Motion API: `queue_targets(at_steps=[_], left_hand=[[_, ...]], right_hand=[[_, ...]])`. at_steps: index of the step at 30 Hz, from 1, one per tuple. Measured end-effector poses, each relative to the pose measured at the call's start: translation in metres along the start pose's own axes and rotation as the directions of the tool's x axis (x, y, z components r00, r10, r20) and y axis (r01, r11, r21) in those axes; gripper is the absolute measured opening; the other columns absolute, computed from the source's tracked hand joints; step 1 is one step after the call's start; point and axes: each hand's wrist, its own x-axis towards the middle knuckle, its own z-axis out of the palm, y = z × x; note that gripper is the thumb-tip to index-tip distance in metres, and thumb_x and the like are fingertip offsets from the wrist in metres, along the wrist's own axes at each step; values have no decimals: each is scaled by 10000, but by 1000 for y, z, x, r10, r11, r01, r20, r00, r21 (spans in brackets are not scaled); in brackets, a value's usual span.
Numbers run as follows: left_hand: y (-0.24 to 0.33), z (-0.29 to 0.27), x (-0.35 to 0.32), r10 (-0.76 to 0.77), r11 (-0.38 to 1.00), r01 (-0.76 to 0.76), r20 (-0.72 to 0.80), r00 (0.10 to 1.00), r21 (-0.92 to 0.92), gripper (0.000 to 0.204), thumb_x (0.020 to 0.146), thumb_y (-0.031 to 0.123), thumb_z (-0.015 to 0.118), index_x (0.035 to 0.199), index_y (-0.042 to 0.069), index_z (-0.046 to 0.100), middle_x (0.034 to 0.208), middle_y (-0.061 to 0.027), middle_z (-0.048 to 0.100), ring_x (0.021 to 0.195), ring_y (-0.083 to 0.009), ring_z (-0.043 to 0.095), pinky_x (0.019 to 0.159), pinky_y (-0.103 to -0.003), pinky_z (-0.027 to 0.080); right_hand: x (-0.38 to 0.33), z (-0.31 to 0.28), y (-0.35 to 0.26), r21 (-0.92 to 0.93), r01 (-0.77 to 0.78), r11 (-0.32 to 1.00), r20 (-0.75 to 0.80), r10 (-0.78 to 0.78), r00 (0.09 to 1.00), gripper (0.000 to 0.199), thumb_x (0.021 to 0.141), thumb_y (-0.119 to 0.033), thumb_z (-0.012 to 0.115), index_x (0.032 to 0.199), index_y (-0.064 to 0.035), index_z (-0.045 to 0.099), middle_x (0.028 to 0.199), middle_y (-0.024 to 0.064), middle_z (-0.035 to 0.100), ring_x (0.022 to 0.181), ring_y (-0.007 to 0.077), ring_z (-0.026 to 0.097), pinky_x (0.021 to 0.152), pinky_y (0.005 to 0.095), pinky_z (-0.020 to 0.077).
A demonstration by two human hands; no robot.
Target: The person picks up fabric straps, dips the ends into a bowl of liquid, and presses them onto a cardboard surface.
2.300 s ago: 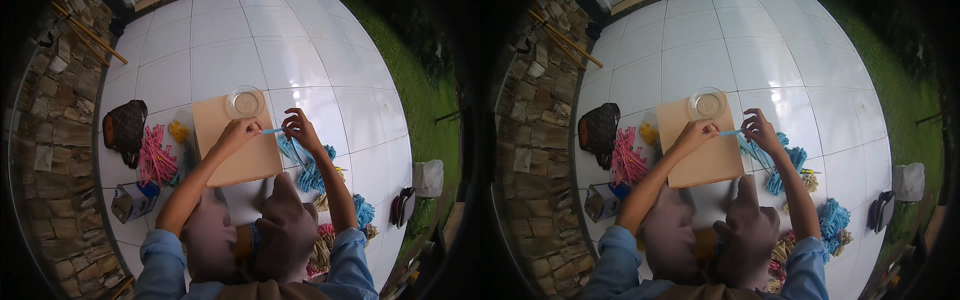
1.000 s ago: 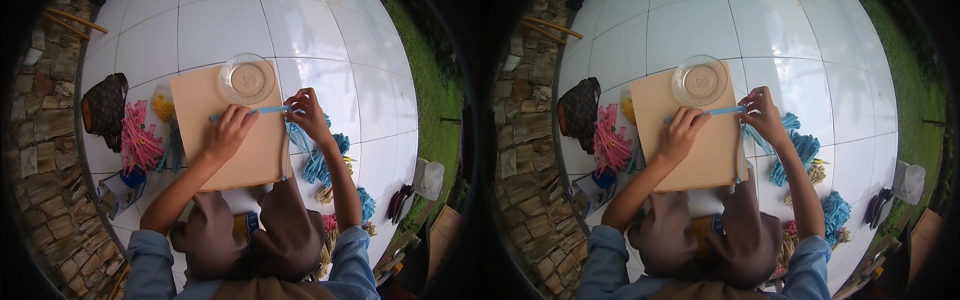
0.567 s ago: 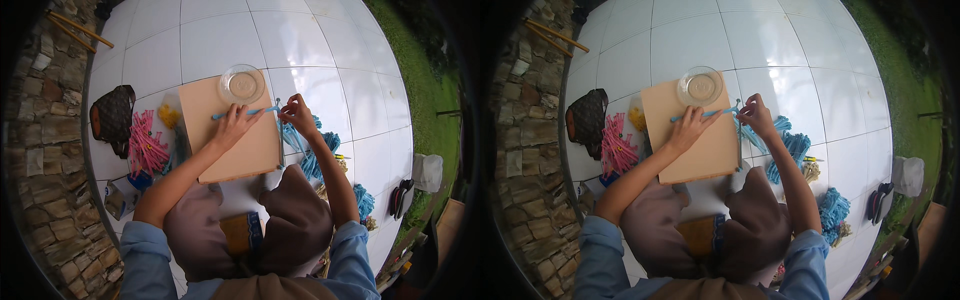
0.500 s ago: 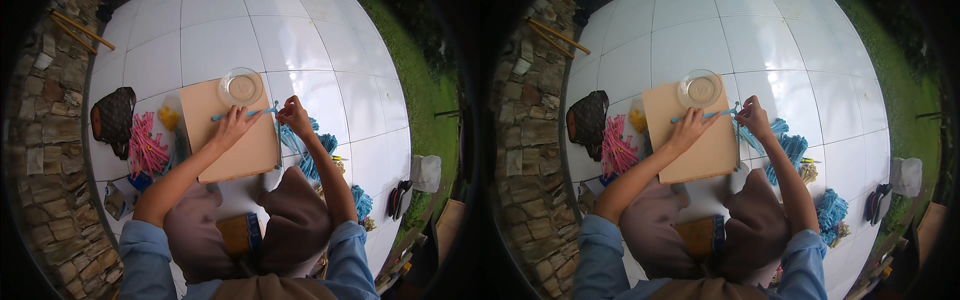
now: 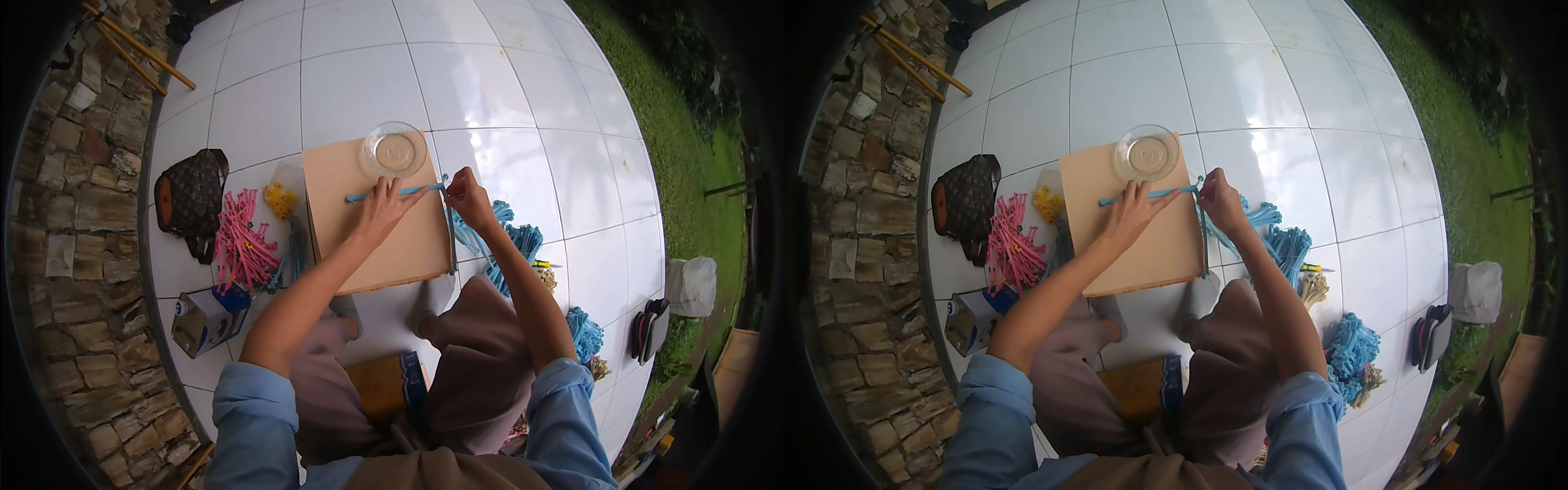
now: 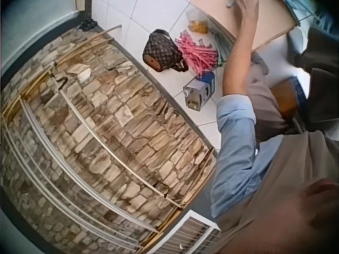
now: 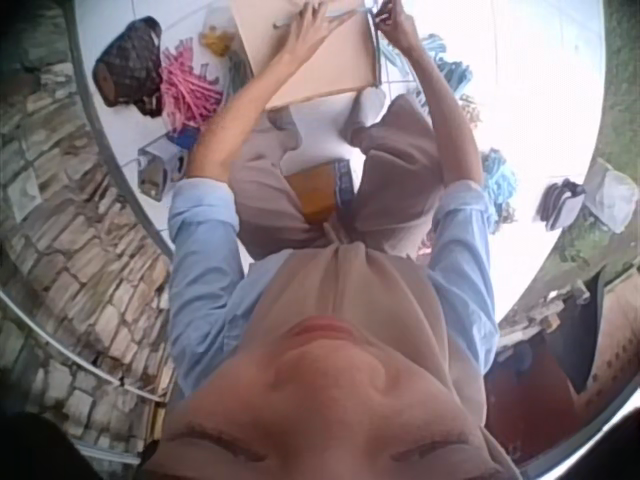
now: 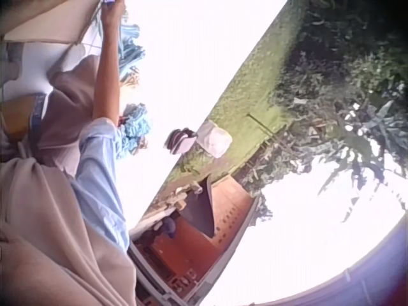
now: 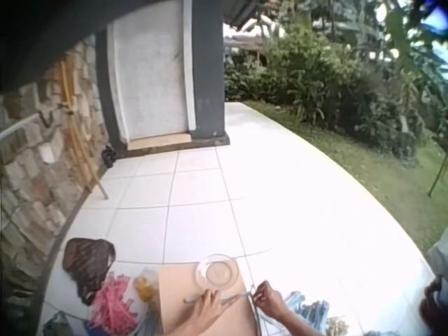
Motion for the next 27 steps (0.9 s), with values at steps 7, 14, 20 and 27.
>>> queue_targets(at_steps=[7, 14, 20, 27], left_hand=[[-1, 5, -2, -8, 999, 12, -76, 997, 46, 831, 746, -17, 536, 1404, 411, 267, 936, -109, 439, 776, -227, 443, 478, -232, 476], [-2, 2, 0, -6, 1000, 7, -48, 999, 20, 833, 760, -34, 523, 1405, 417, 252, 933, -112, 434, 782, -227, 442, 476, -233, 490], [-2, -1, -1, -15, 1000, 15, 17, 1000, 10, 822, 765, -28, 519, 1405, 416, 255, 939, -114, 432, 804, -231, 441, 518, -251, 513], [-8, -4, -3, -3, 997, 3, -6, 1000, -73, 725, 758, -5, 527, 1365, 363, 381, 913, -84, 441, 808, -224, 450, 625, -270, 520]], right_hand=[[-9, -2, 4, -1, -73, 997, 120, 73, 990, 428, 695, 48, 656, 1004, -40, 374, 815, 110, 605, 727, 215, 649, 641, 302, 534], [-14, -1, 5, -83, -12, 997, 79, 19, 997, 394, 677, 62, 611, 982, -35, 383, 735, 138, 622, 692, 266, 650, 611, 332, 512], [-16, 0, -2, -103, 32, 994, 124, -19, 992, 428, 671, 82, 619, 1020, -32, 400, 839, 149, 592, 805, 281, 637, 631, 350, 499], [-20, 3, -20, -210, 196, 958, 156, -165, 974, 522, 690, 140, 499, 1182, -25, 442, 1112, 176, 458, 911, 360, 543, 725, 361, 480]])
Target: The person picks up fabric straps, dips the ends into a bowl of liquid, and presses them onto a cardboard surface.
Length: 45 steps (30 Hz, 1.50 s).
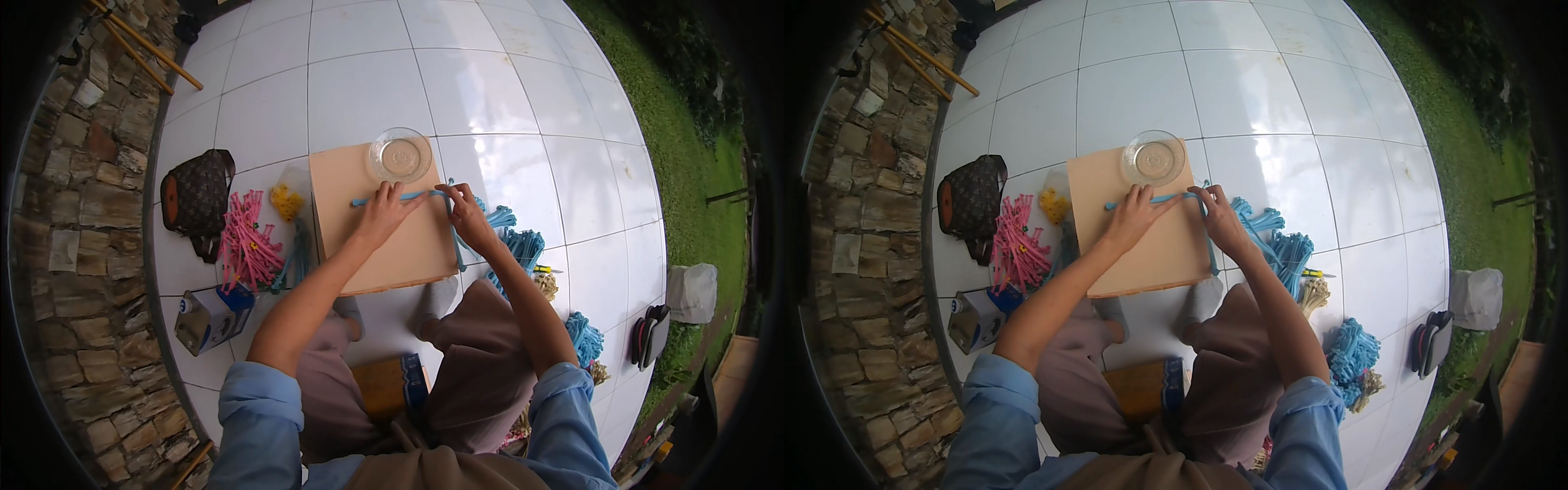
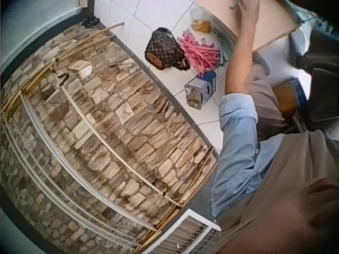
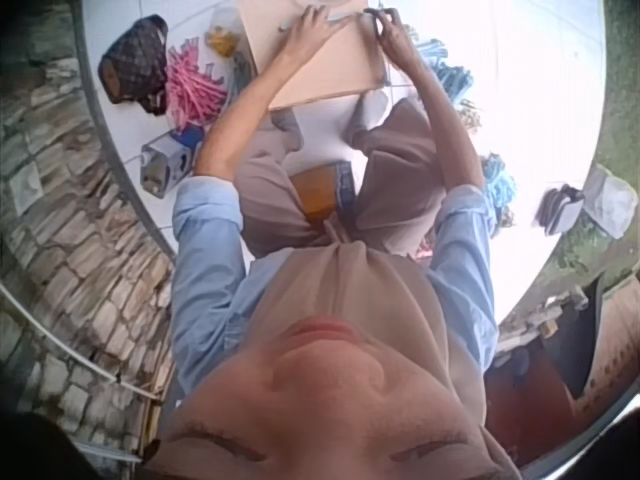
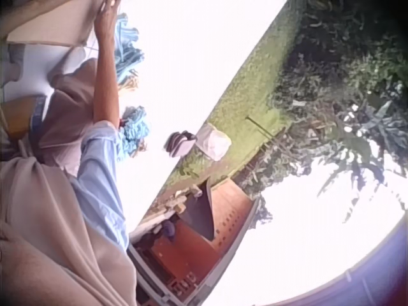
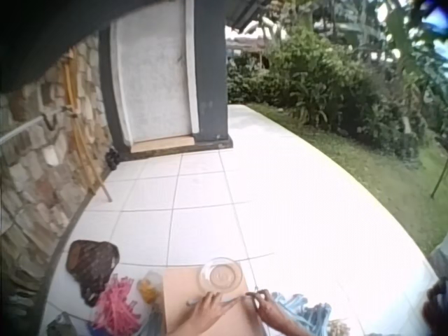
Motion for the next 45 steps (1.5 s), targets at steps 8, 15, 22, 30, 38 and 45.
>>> queue_targets(at_steps=[8, 15, 22, 30, 38, 45], left_hand=[[-7, 6, -6, -2, 985, -18, -120, 993, -172, 569, 748, -46, 553, 1245, 232, 555, 859, -41, 468, 816, -189, 476, 718, -283, 480], [-16, 6, -8, 24, 974, -64, -186, 982, -215, 431, 724, 21, 587, 1130, 160, 622, 885, -38, 501, 811, -183, 492, 704, -265, 489], [-12, 1, -5, 2, 963, -41, -147, 989, -265, 474, 703, -18, 598, 1149, 140, 615, 870, -25, 507, 815, -175, 503, 705, -283, 491], [-16, -1, -9, 25, 972, -53, -125, 992, -229, 487, 688, -1, 597, 1154, 142, 606, 912, 5, 529, 871, -166, 510, 710, -246, 517], [-13, 0, -9, -11, 972, -30, -169, 986, -234, 315, 687, 48, 585, 985, 114, 663, 934, 4, 548, 899, -172, 520, 713, -255, 531], [-12, -1, -8, -23, 964, -25, -175, 984, -266, 276, 701, 52, 576, 958, 93, 667, 932, 5, 544, 898, -171, 517, 694, -241, 531]], right_hand=[[3, 2, 2, -299, 329, 896, -28, -353, 935, 521, 680, 90, 480, 1187, -25, 457, 1163, 146, 497, 1040, 323, 489, 894, 391, 416], [6, -1, -3, -321, 378, 868, 29, -390, 920, 465, 712, 46, 497, 1174, 13, 454, 1170, 155, 518, 1052, 319, 495, 918, 387, 417], [7, -1, 4, -277, 383, 881, 42, -387, 921, 503, 703, 90, 456, 1200, 18, 445, 1166, 163, 519, 1130, 326, 462, 965, 393, 404], [23, 4, -31, -339, 151, 929, 96, -125, 987, 816, 687, 119, 502, 1417, -89, 203, 1043, 141, 531, 995, 316, 502, 830, 351, 495], [48, 17, -48, -486, 18, 874, 51, 8, 999, 891, 666, 150, 484, 1441, -171, 187, 966, 135, 518, 918, 323, 511, 717, 391, 523], [63, 20, -42, -543, -39, 839, 53, 81, 995, 854, 668, 92, 567, 1417, -180, 260, 1006, 134, 527, 940, 308, 525, 704, 382, 534]])
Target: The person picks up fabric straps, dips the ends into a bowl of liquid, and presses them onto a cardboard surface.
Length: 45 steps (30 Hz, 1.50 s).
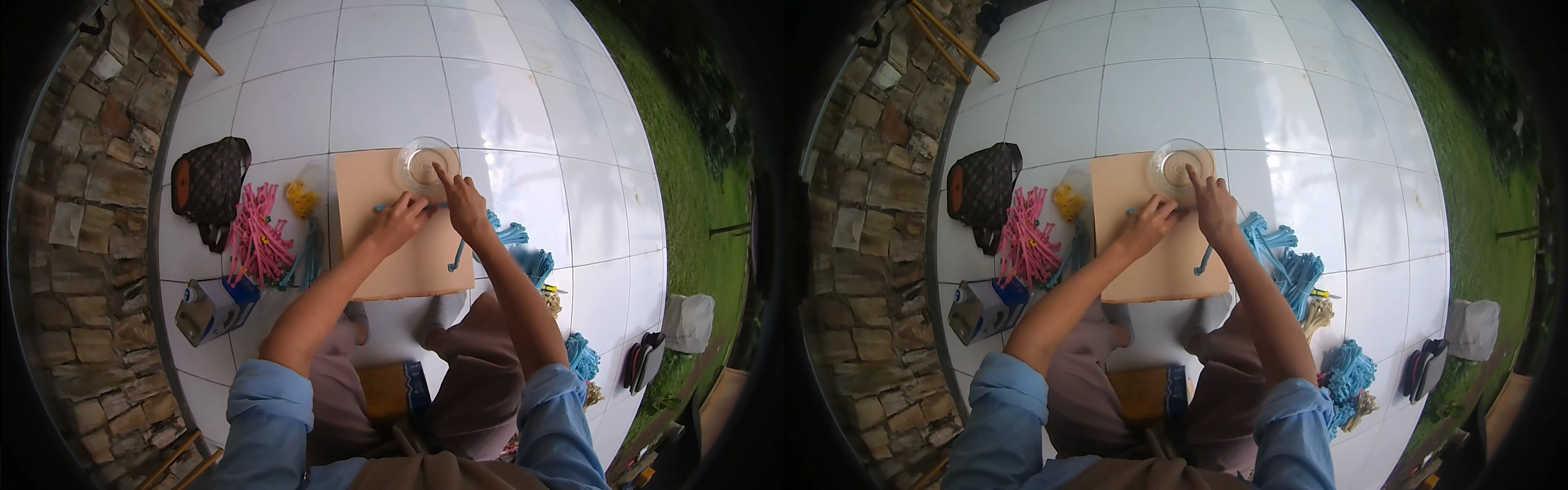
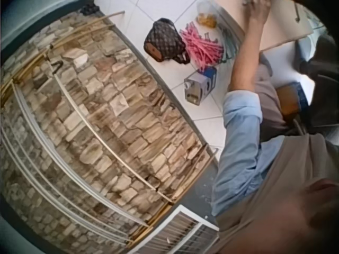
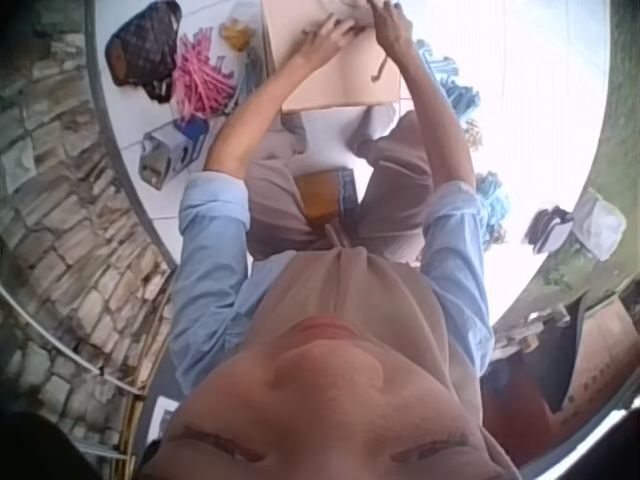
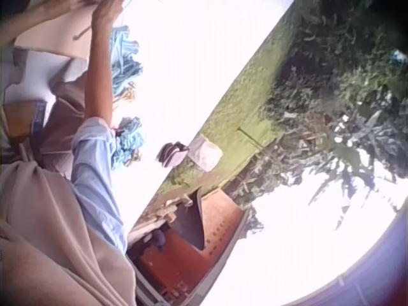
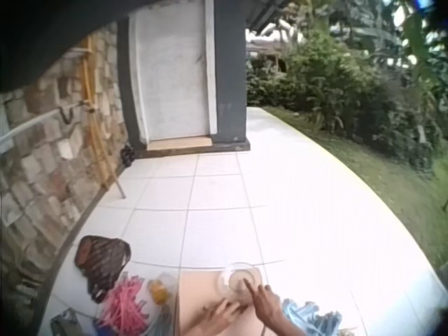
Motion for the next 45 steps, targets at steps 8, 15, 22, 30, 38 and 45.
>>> queue_targets(at_steps=[8, 15, 22, 30, 38, 45], left_hand=[[-4, 5, -1, 42, 998, -39, -73, 996, 43, 279, 714, 76, 589, 977, 129, 664, 903, 19, 508, 865, -152, 496, 590, -215, 542], [-2, 4, -2, -2, 1000, 2, 16, 1000, 2, 311, 692, 48, 601, 988, 120, 663, 932, 0, 541, 912, -178, 521, 704, -251, 532], [-2, 3, -2, -16, 1000, 18, 55, 998, -22, 318, 696, 43, 611, 998, 133, 656, 925, 1, 539, 905, -177, 523, 702, -264, 534], [-10, 9, -6, 67, 995, -69, 18, 998, 71, 398, 712, 76, 589, 1096, 170, 630, 926, 26, 522, 866, -149, 503, 683, -215, 513], [-5, 2, -1, 72, 992, -82, 96, 993, 99, 435, 723, 89, 575, 1154, 144, 598, 948, 12, 524, 875, -159, 482, 795, -220, 459], [-5, 1, -1, 70, 991, -80, 94, 993, 111, 434, 730, 92, 571, 1159, 152, 596, 949, 18, 523, 879, -159, 480, 806, -221, 454]], right_hand=[[-6, 3, -1, 46, 33, 998, -62, -30, 998, 784, 671, 115, 511, 1385, -157, 334, 995, 155, 525, 921, 341, 520, 713, 399, 522], [-15, 1, 0, -3, 35, 999, -73, -35, 997, 679, 720, 19, 598, 1334, -190, 398, 1029, 117, 519, 972, 288, 519, 735, 372, 508], [-17, 1, 4, -26, 66, 997, -92, -68, 993, 640, 739, 24, 565, 1313, -207, 404, 993, 101, 518, 958, 278, 520, 739, 358, 508], [-40, -4, 48, 282, 350, 893, -193, -305, 933, 428, 745, 33, 553, 1144, -123, 559, 1052, 95, 538, 1001, 274, 541, 753, 346, 538], [-43, 2, 54, 120, 426, 896, -193, -400, 896, 475, 709, 13, 583, 1155, -149, 563, 1119, 81, 503, 1013, 268, 526, 747, 328, 541], [-42, -3, 49, 61, 424, 903, -152, -412, 898, 469, 717, -26, 583, 1166, -158, 565, 1127, 81, 492, 998, 248, 525, 758, 324, 542]])
